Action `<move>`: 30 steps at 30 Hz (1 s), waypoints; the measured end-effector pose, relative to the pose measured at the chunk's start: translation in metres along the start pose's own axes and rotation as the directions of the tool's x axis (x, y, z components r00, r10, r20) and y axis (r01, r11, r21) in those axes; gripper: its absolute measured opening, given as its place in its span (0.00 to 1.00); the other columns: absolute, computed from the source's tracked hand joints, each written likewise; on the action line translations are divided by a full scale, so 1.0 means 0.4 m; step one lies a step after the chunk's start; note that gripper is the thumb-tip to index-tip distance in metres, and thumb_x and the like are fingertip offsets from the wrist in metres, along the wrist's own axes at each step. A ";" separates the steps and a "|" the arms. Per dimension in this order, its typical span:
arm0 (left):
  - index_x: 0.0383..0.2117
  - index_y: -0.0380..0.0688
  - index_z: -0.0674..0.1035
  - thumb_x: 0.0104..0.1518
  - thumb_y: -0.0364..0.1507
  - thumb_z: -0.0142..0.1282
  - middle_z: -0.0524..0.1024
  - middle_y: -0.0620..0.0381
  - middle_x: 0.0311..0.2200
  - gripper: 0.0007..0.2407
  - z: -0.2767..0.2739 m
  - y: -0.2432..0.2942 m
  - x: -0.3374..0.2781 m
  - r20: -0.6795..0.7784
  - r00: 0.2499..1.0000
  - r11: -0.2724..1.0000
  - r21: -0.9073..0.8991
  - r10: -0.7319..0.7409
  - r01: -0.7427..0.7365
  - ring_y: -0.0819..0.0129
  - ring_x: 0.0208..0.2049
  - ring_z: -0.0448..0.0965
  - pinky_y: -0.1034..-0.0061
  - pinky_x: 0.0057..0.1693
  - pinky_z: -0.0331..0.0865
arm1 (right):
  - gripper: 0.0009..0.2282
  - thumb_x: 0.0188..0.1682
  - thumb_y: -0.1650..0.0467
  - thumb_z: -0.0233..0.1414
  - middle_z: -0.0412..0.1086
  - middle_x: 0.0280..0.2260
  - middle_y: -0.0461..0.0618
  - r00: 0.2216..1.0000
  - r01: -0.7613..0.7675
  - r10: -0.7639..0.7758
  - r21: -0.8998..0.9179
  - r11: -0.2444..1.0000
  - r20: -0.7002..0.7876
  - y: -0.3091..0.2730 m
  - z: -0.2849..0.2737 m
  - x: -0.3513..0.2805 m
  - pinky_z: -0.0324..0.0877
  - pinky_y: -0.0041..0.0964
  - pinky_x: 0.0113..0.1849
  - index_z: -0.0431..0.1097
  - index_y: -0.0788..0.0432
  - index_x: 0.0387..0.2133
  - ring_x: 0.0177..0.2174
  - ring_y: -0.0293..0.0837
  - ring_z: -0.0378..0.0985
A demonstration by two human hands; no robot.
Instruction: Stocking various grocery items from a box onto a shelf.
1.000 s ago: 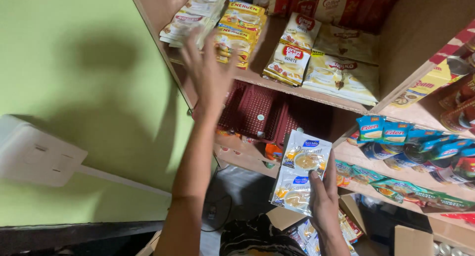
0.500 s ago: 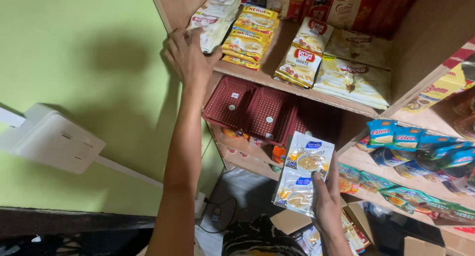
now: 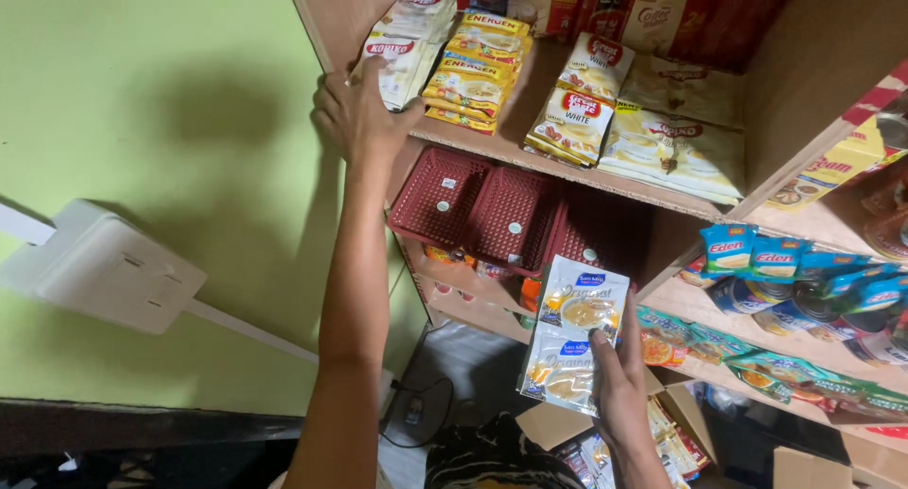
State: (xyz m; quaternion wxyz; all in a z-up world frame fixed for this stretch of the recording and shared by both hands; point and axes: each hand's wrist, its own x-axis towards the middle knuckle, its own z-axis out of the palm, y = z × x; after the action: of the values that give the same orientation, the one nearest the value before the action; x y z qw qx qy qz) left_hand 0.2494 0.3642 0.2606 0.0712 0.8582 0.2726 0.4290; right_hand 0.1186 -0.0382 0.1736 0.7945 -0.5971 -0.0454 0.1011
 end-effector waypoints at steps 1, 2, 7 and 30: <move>0.52 0.64 0.76 0.37 0.48 0.75 0.66 0.44 0.49 0.31 -0.007 0.000 0.004 0.000 1.000 1.000 -0.002 0.002 -0.002 0.38 0.54 0.62 0.43 0.57 0.56 | 0.33 0.51 0.76 0.42 0.45 0.71 0.54 1.000 0.001 -0.001 0.000 1.000 -0.002 0.004 0.002 0.002 0.56 0.37 0.59 0.37 0.54 0.72 0.64 0.44 0.56; 0.53 0.64 0.74 0.37 0.48 0.75 0.66 0.42 0.50 0.33 -0.012 0.001 0.005 0.031 1.000 1.000 -0.002 -0.002 0.003 0.37 0.55 0.63 0.42 0.56 0.57 | 0.33 0.51 0.76 0.42 0.45 0.72 0.53 1.000 0.010 -0.010 -0.007 1.000 0.004 0.007 0.001 0.001 0.55 0.37 0.59 0.38 0.54 0.72 0.64 0.43 0.56; 0.55 0.63 0.71 0.37 0.49 0.75 0.66 0.39 0.52 0.35 -0.044 0.019 0.015 0.155 0.987 0.999 0.031 -0.045 0.041 0.35 0.55 0.65 0.41 0.55 0.59 | 0.33 0.52 0.76 0.43 0.47 0.71 0.53 1.000 0.006 -0.006 0.009 1.000 0.025 0.025 0.004 0.006 0.55 0.36 0.58 0.39 0.55 0.72 0.63 0.43 0.56; 0.58 0.43 0.74 0.48 0.39 0.67 0.80 0.44 0.39 0.29 -0.049 0.004 0.086 0.281 0.959 0.923 -0.360 -0.031 0.135 0.55 0.40 0.81 0.63 0.46 0.77 | 0.33 0.52 0.75 0.43 0.50 0.69 0.55 0.994 -0.100 0.096 0.098 0.990 0.042 0.029 0.021 -0.011 0.60 0.38 0.57 0.39 0.52 0.72 0.62 0.45 0.61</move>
State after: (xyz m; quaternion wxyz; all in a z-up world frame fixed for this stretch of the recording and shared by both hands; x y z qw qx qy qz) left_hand 0.2515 0.3788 0.2974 0.2888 0.8667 0.2097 0.3485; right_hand 0.1116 -0.0283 0.1652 0.8166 -0.5559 -0.0256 0.1533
